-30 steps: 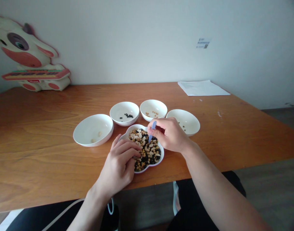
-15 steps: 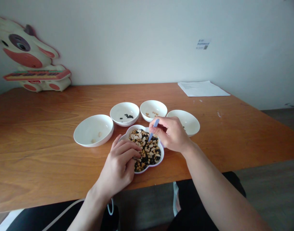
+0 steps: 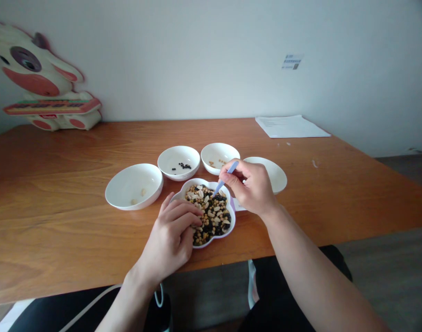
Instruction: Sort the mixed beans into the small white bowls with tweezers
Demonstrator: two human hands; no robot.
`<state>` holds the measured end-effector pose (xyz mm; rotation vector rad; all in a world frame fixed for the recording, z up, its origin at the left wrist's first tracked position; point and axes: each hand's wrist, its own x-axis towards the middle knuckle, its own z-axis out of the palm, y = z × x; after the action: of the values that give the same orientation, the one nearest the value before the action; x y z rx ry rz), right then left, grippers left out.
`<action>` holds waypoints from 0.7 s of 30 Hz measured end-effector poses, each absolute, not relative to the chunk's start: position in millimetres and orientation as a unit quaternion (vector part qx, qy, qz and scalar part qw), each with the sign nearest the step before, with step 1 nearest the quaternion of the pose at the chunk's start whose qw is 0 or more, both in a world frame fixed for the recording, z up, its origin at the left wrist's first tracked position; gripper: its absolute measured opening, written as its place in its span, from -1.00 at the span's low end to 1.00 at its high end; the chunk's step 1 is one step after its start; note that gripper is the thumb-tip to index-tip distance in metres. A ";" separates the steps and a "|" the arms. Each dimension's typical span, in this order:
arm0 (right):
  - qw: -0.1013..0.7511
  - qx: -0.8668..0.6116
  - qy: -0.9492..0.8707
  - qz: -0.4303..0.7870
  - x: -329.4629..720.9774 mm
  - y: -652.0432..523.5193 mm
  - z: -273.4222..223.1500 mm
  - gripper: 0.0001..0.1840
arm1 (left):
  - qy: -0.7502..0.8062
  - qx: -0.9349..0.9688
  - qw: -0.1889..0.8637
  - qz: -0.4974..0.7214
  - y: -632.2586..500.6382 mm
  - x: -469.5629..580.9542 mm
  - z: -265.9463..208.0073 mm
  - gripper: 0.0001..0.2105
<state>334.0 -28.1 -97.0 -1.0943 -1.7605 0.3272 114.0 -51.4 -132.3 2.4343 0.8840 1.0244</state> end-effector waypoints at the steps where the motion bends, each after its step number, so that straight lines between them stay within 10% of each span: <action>1: 0.508 -0.458 -0.719 0.128 334.1 -27.7 -97.7 -0.79 | 0.313 0.860 0.178 0.361 -51.3 114.0 -132.4 -0.71; 21: 0.544 -0.621 -0.562 -0.050 348.1 -15.5 -107.4 -0.82 | 0.314 0.860 0.177 0.360 -51.3 113.8 -132.1 -0.72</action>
<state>348.1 -15.5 -107.4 -1.4725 -1.3335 -0.1189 113.8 -51.3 -132.1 2.4352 0.8877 1.0201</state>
